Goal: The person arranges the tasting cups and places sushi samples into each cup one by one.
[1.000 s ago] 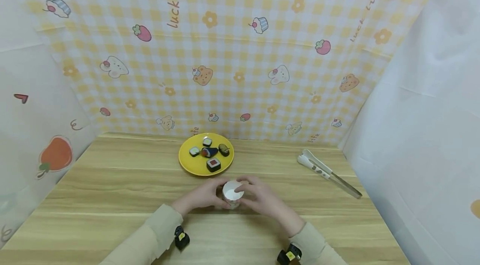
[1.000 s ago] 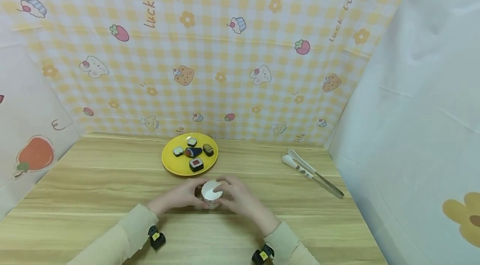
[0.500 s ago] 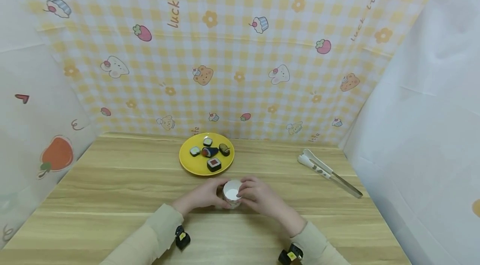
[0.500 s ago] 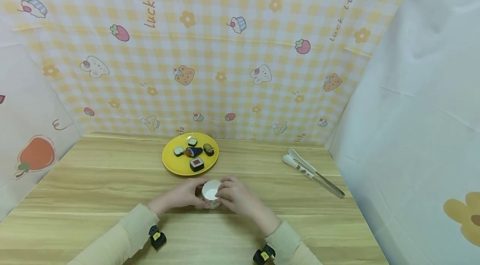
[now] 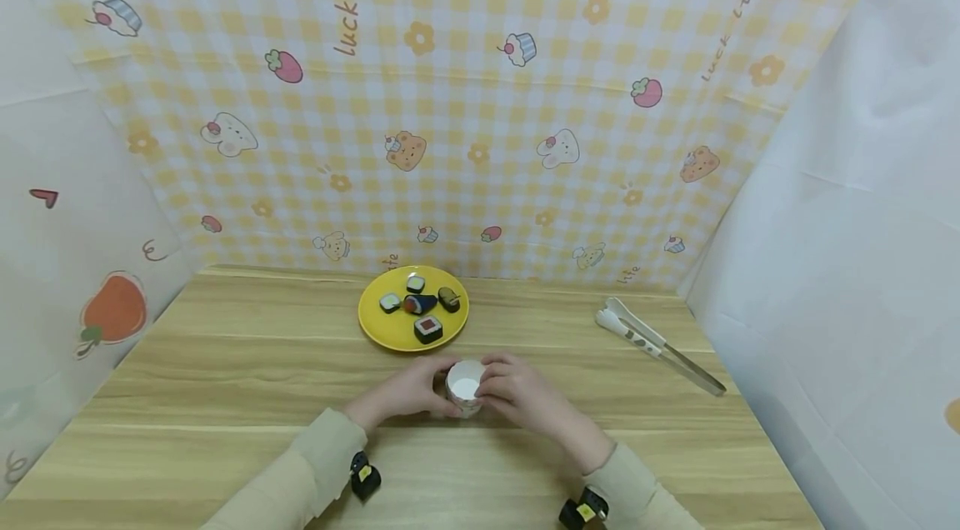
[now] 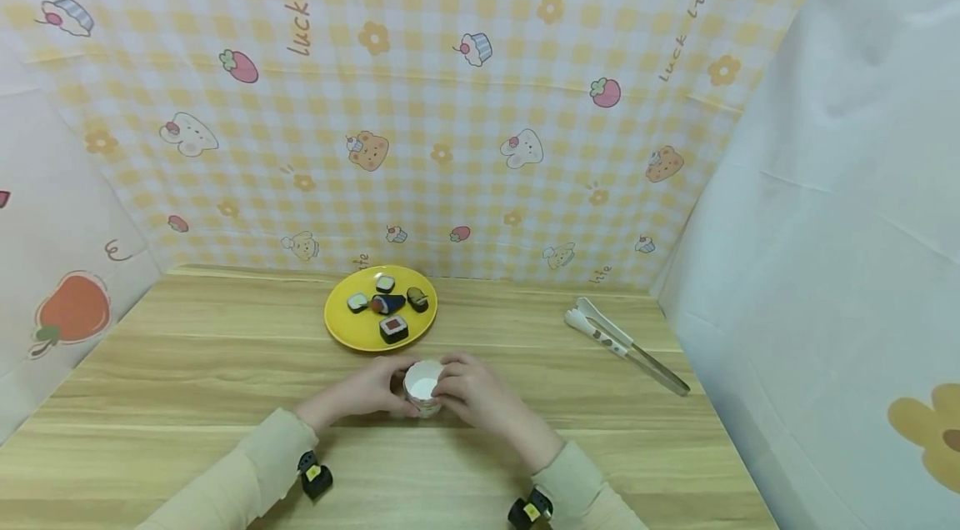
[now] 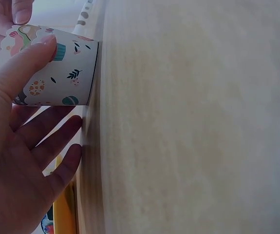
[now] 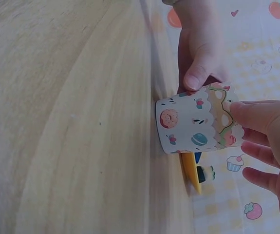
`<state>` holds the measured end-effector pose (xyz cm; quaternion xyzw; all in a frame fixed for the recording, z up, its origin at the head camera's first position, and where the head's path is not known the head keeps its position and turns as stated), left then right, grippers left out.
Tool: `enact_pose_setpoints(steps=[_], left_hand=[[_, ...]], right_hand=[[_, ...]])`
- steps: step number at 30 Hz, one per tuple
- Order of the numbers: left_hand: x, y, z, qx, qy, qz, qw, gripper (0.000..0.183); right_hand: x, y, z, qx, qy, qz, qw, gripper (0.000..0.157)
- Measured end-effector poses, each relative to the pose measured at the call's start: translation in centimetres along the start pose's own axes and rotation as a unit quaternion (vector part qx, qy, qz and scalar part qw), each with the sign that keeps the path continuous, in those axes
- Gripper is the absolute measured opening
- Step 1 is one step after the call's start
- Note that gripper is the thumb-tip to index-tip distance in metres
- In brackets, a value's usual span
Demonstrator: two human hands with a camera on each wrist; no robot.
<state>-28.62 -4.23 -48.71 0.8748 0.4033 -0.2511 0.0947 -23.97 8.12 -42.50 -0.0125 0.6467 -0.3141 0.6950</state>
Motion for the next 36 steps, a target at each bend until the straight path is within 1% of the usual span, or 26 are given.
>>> enact_pose_setpoints(steps=[5, 11, 17, 21, 27, 36], left_hand=[[0.0, 0.0, 0.0, -0.002, 0.0, 0.001, 1.0, 0.062], [0.0, 0.0, -0.1, -0.001, 0.004, 0.003, 1.0, 0.064], [-0.1, -0.1, -0.1, 0.006, 0.009, 0.002, 0.9999, 0.066], [-0.1, 0.0, -0.1, 0.009, 0.0, 0.003, 1.0, 0.065], [0.0, 0.0, 0.1, 0.013, -0.006, 0.009, 0.9999, 0.063], [0.1, 0.0, -0.2, 0.017, 0.009, 0.02, 0.9996, 0.063]], right_hand=[[-0.3, -0.1, 0.1, -0.01, 0.008, -0.007, 1.0, 0.009], [-0.8, -0.4, 0.3, -0.011, 0.015, -0.008, 1.0, 0.009], [-1.3, -0.6, 0.4, -0.025, 0.011, -0.023, 0.999, 0.01], [-1.6, -0.7, 0.4, -0.035, 0.014, -0.034, 0.999, 0.01], [-2.0, -0.9, 0.5, -0.037, 0.007, -0.04, 0.998, 0.012], [-3.1, -1.1, 0.9, -0.047, 0.002, -0.058, 0.997, 0.013]])
Point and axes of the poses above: each hand's wrist, its own y-axis away from the middle knuckle, its own x-axis out of the palm, z = x × y, the point moved 8 cm from there along -y, towards the middle knuckle, and after that the axes turned 1 degree about z, right-handed, at the moved point
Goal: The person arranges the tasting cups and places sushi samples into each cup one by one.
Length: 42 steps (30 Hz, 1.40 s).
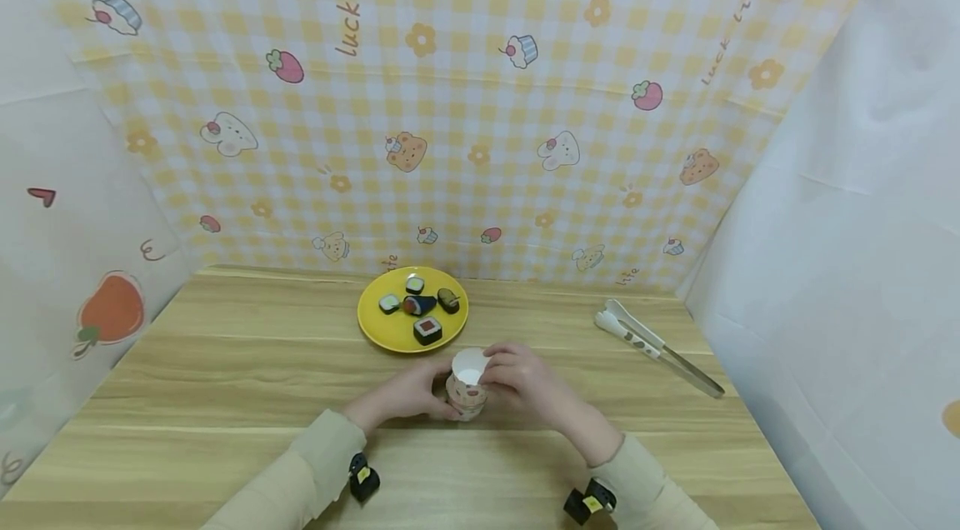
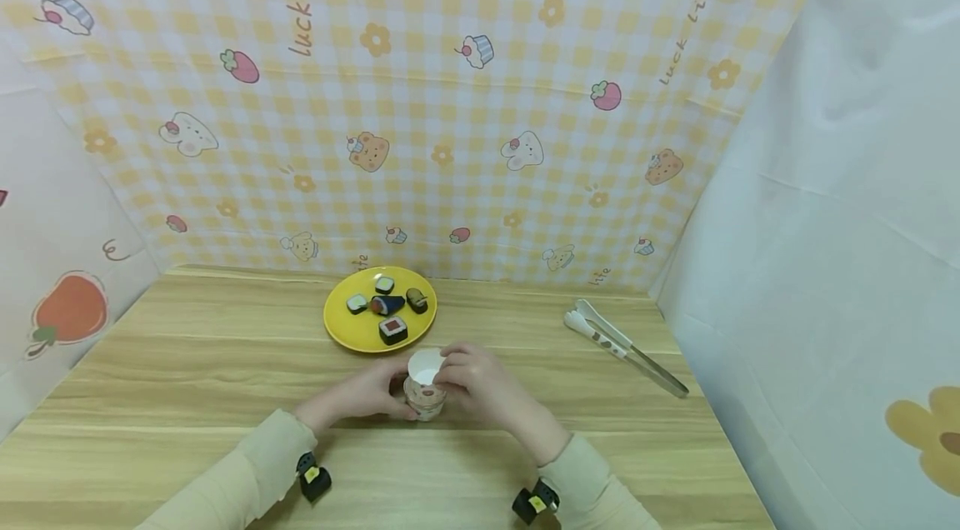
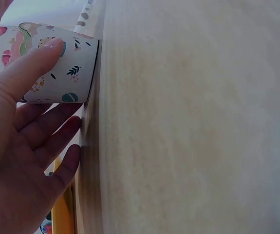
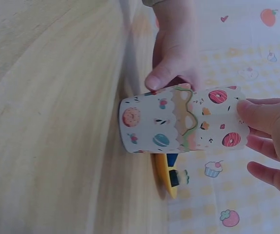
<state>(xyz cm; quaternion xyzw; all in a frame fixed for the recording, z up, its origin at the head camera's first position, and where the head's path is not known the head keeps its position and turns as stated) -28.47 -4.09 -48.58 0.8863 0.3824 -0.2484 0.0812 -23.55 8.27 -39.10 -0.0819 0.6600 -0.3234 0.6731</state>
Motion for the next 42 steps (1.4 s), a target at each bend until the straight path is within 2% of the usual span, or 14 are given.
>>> enact_pose_setpoints(steps=[8, 16, 23, 35, 42], left_hand=[[-0.1, -0.1, -0.1, -0.003, -0.009, 0.002, 0.9999, 0.061], [-0.1, -0.1, 0.1, -0.015, -0.024, -0.001, 0.9996, 0.064], [-0.2, -0.1, 0.1, -0.016, -0.016, -0.005, 0.9997, 0.066], [-0.2, 0.0, 0.1, -0.021, -0.022, -0.008, 0.9995, 0.066], [-0.1, 0.0, 0.2, -0.021, -0.022, -0.008, 0.9995, 0.067]], right_hand=[[-1.2, -0.4, 0.0, -0.004, -0.008, -0.024, 1.0, 0.015], [-2.0, -0.6, -0.7, 0.002, -0.003, -0.036, 0.999, 0.002], [-2.8, -0.5, -2.2, 0.029, 0.01, -0.054, 0.998, 0.016], [-3.2, -0.6, -4.7, 0.044, 0.041, -0.073, 0.996, 0.016], [-2.6, -0.4, -6.3, 0.056, 0.051, -0.07, 0.995, 0.014]])
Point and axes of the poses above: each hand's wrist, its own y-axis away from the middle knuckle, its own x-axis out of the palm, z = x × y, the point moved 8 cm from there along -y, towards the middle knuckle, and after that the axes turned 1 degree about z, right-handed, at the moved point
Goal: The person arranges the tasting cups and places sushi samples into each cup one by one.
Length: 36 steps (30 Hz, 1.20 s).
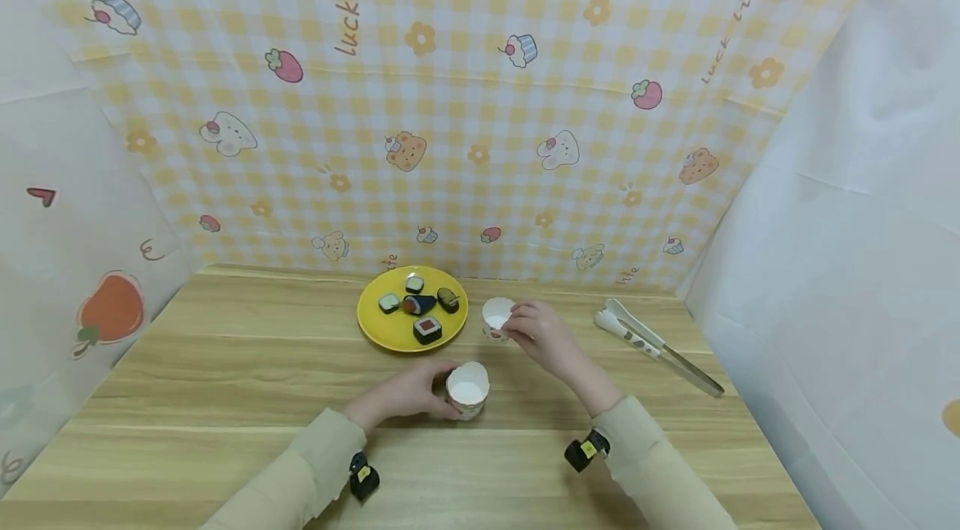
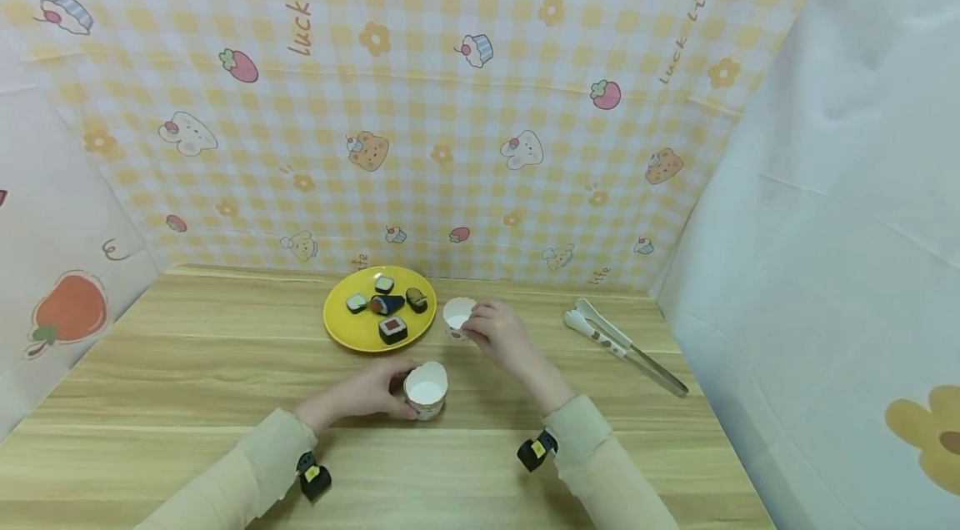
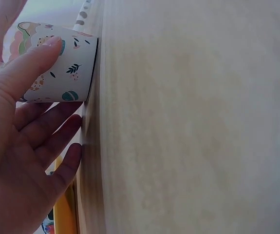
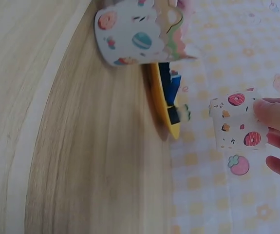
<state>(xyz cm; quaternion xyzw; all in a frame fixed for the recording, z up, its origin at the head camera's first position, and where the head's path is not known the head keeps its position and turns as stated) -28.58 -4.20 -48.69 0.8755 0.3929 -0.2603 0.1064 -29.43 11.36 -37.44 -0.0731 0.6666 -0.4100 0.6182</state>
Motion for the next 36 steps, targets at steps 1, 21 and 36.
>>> enact_pose_setpoints(steps=[1, 21, 36], left_hand=[[0.0, 0.0, 0.0, 0.001, 0.001, 0.0, 1.0, 0.067], [0.1, 0.1, 0.3, 0.0, -0.003, -0.001, 1.0, 0.067], [0.1, 0.0, 0.3, 0.001, 0.005, -0.003, 1.0, 0.067]], right_hand=[[0.1, 0.1, -0.2, 0.003, 0.002, 0.001, 1.0, 0.014], [3.1, 2.3, -4.2, 0.049, 0.025, 0.018, 0.998, 0.011], [4.4, 3.5, -5.3, 0.103, 0.037, 0.035, 0.993, 0.009]])
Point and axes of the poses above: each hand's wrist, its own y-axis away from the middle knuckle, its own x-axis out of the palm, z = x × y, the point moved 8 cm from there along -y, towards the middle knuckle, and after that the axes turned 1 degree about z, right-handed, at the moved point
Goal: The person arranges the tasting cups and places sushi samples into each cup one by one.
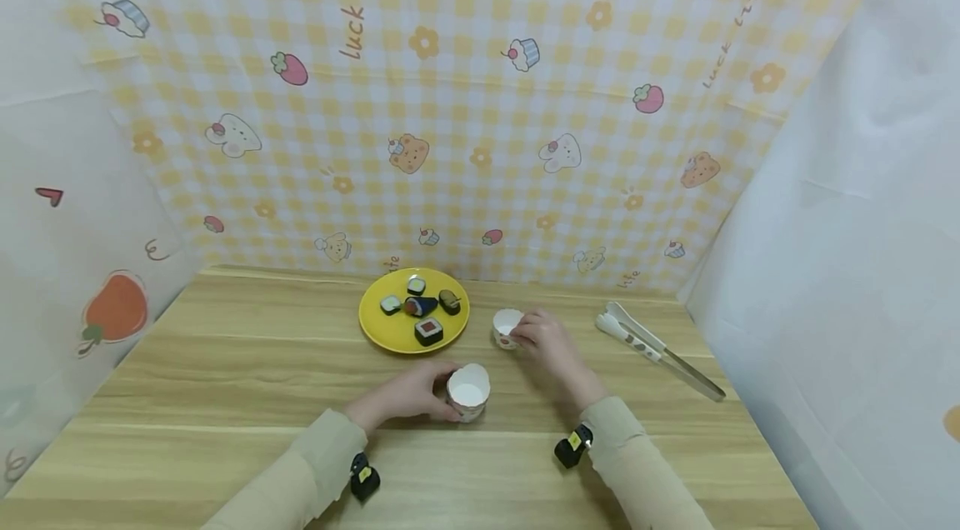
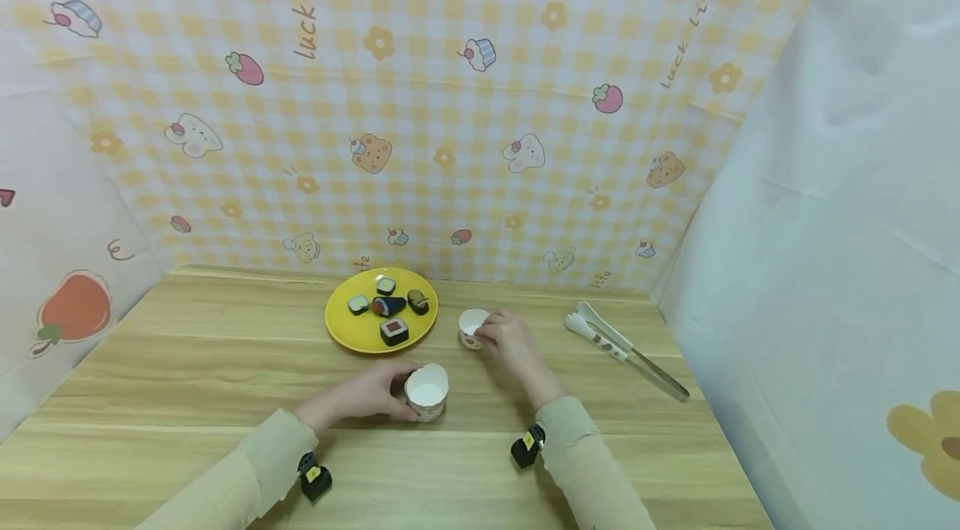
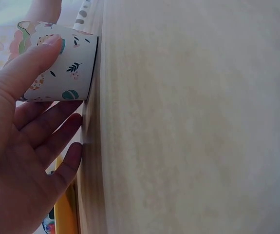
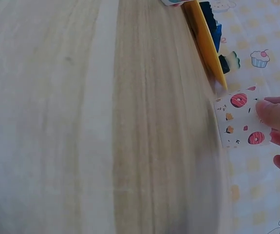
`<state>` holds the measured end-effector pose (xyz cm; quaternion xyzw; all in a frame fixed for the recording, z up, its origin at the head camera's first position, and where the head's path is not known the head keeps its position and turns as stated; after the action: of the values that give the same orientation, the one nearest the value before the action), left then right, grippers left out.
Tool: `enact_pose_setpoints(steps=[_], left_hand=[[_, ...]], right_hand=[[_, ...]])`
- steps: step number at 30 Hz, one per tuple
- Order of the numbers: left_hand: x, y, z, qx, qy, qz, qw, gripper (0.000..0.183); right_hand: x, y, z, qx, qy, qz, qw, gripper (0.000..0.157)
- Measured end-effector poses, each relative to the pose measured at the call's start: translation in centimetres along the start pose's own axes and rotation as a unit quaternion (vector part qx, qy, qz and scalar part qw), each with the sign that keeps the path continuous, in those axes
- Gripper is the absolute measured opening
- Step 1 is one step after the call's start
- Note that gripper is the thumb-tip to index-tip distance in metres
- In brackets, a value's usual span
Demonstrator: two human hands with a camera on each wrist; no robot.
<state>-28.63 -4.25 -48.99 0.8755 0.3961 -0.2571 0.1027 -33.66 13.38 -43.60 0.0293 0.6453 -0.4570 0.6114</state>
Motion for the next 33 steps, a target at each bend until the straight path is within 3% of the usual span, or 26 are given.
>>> enact_pose_setpoints(steps=[7, 23, 33], left_hand=[[-0.04, -0.08, 0.1, 0.001, -0.001, 0.0, 1.0, 0.068], [-0.02, -0.04, -0.12, 0.004, -0.003, 0.001, 1.0, 0.068], [-0.03, -0.04, 0.08, -0.002, -0.001, 0.0, 1.0, 0.067]], right_hand=[[0.69, 0.34, -0.51, 0.033, -0.004, 0.025, 0.999, 0.009], [0.49, 0.3, -0.21, 0.005, 0.004, 0.01, 1.0, 0.009], [0.41, 0.23, -0.48, 0.025, 0.001, 0.033, 0.999, 0.013]])
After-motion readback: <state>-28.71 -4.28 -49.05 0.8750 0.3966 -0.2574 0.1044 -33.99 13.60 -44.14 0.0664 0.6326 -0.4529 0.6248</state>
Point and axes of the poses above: each hand's wrist, its own y-axis away from the middle knuckle, its own x-axis out of the palm, z = x × y, the point moved 8 cm from there along -y, towards the middle knuckle, and after that the axes turned 1 degree about z, right-handed, at the moved point
